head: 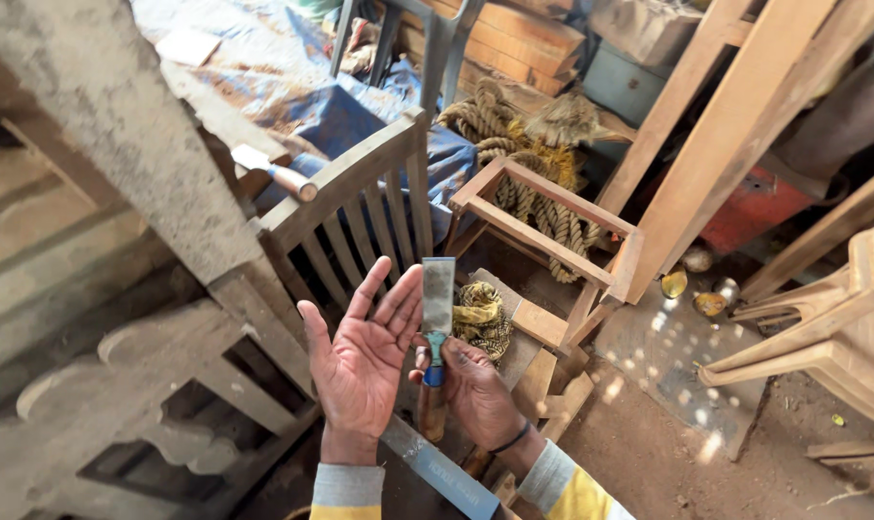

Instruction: The person sharpens a metal blade using a sharpening stone, applying a liquid from a container, and wipes the blade with a cloth.

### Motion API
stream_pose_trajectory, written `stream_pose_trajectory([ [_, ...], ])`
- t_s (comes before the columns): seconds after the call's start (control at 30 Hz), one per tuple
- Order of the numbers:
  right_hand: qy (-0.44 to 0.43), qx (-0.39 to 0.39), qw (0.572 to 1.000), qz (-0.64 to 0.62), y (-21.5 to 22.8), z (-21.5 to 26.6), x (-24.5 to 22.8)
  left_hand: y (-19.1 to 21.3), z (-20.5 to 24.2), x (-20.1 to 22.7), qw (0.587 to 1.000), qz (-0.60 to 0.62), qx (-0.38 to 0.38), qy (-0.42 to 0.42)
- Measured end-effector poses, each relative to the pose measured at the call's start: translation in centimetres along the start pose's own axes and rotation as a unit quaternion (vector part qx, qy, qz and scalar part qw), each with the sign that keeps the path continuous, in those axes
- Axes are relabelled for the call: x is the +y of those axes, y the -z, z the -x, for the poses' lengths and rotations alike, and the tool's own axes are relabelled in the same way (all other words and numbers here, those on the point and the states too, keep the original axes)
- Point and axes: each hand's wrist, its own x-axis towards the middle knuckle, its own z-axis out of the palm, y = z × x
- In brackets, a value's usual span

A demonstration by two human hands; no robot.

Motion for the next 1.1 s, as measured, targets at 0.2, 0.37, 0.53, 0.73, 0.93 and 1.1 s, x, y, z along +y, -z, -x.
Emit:
stream_pose_trajectory([
  [0.2, 0.003, -0.016, 1.0, 0.004, -0.7, -0.2, -0.2, -0.2, -0.1, 0.4, 0.998, -0.058, 0.021, -0.006],
  [0.37, 0.016, 0.007, 0.998, 0.058, -0.4, -0.2, -0.3, 0.0, -0.3, -0.5, 0.987, -0.134, 0.072, -0.056],
  [0.53, 0.009, 0.026, 0.999, 0.047, 0.5, -0.2, 0.5, -0.7, -0.8, -2.1, 0.971, -0.156, 0.157, -0.087],
  [0.73, 0.026, -0.026, 0.999, 0.039, 1.9, 0.0, 1.3, -2.4, -1.1, -3.4, 0.954, -0.184, 0.206, -0.118],
  [0.93, 0.022, -0.015, 0.999, 0.028, 2.5, 0.1, 1.8, -2.5, -1.1, -3.9, 0.949, -0.192, 0.211, -0.138],
  [1.1, 0.017, -0.016, 0.998, 0.056, 2.7, 0.2, 1.6, -2.3, -0.9, -3.5, 0.951, -0.164, 0.239, -0.108],
])
